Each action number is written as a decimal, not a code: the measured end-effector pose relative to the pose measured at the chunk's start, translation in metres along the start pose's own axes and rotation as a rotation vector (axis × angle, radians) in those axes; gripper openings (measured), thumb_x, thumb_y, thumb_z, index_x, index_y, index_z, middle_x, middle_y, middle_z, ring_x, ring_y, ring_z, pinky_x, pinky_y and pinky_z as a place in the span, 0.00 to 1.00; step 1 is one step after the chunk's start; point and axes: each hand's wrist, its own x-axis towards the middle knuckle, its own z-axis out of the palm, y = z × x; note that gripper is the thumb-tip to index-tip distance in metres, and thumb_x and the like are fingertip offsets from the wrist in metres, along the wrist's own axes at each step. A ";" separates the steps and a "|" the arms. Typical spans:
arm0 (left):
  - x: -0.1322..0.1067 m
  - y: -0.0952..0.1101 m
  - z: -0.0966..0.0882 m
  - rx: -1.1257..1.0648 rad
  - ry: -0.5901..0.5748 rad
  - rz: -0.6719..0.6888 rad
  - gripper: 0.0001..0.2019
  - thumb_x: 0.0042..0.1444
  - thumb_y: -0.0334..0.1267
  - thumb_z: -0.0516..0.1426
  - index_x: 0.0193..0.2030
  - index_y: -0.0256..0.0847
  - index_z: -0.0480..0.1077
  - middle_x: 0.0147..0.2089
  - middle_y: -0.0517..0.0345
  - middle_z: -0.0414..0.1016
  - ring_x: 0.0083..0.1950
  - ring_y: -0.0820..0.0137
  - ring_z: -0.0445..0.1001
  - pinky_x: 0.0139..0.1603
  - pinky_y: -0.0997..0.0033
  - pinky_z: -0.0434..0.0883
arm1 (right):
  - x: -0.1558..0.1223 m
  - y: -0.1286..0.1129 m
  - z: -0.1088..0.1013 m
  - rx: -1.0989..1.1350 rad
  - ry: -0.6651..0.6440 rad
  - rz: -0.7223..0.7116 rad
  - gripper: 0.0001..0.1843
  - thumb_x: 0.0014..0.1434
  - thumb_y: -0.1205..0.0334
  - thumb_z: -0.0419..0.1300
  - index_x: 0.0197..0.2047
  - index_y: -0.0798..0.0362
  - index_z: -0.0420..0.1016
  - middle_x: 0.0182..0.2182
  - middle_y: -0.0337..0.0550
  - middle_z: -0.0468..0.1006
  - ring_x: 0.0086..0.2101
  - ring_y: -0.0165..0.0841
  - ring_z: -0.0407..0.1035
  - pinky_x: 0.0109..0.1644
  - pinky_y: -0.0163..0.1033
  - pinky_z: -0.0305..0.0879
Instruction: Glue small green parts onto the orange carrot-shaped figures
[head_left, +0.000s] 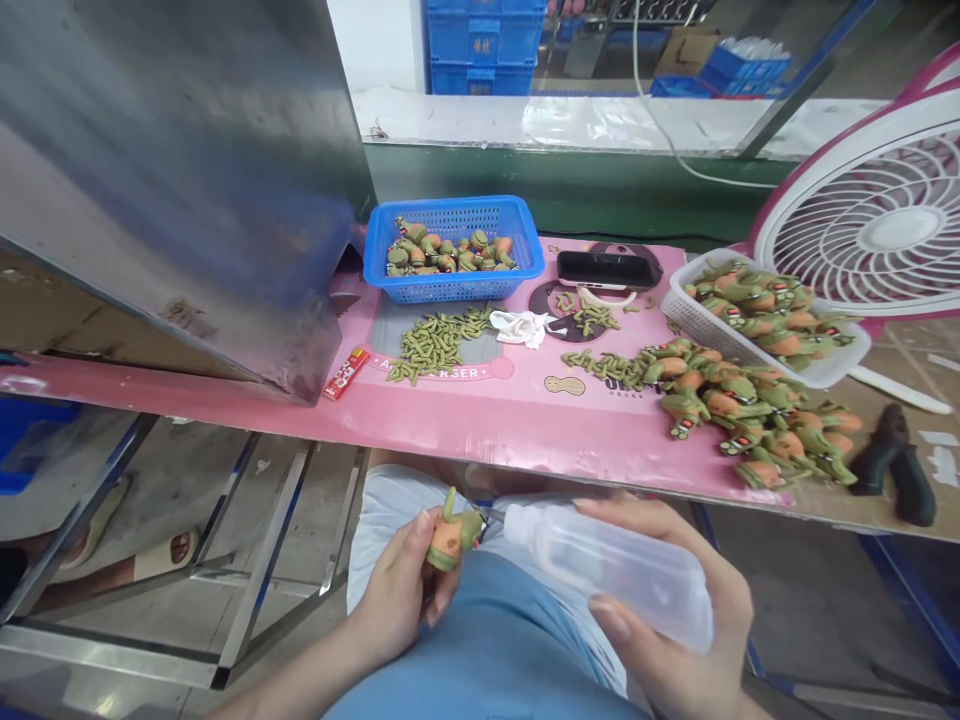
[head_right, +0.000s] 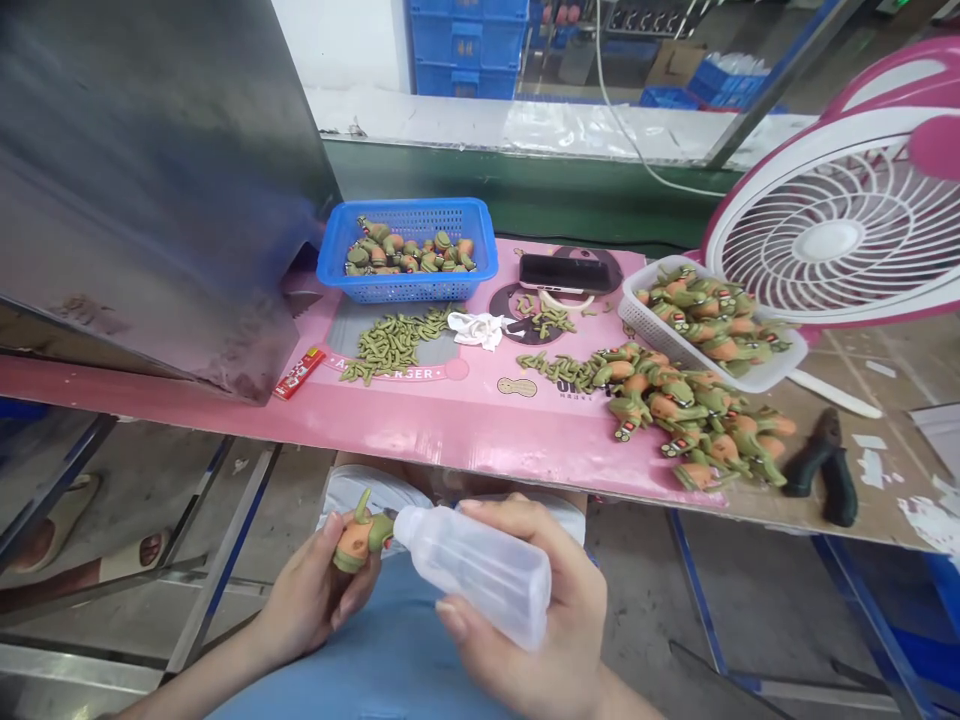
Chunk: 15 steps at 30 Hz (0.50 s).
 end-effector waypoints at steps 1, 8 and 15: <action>-0.001 -0.001 -0.001 0.025 -0.004 0.031 0.27 0.50 0.63 0.48 0.26 0.37 0.63 0.10 0.70 0.53 0.12 0.80 0.45 0.13 0.78 0.46 | -0.001 -0.001 0.001 -0.022 0.003 -0.052 0.16 0.55 0.49 0.59 0.38 0.53 0.71 0.26 0.44 0.73 0.23 0.34 0.68 0.24 0.36 0.67; -0.003 -0.002 -0.003 0.034 -0.044 0.069 0.26 0.53 0.62 0.46 0.27 0.37 0.65 0.12 0.69 0.54 0.13 0.79 0.47 0.14 0.78 0.47 | -0.006 0.003 0.008 0.069 -0.073 -0.349 0.17 0.59 0.57 0.53 0.46 0.61 0.66 0.18 0.38 0.62 0.17 0.33 0.61 0.15 0.37 0.55; -0.003 -0.004 -0.006 0.013 -0.065 0.088 0.24 0.56 0.57 0.46 0.28 0.37 0.66 0.13 0.69 0.54 0.13 0.79 0.47 0.14 0.79 0.47 | -0.006 0.001 0.010 0.091 -0.126 -0.343 0.15 0.60 0.61 0.52 0.46 0.62 0.65 0.19 0.41 0.63 0.17 0.31 0.58 0.15 0.37 0.54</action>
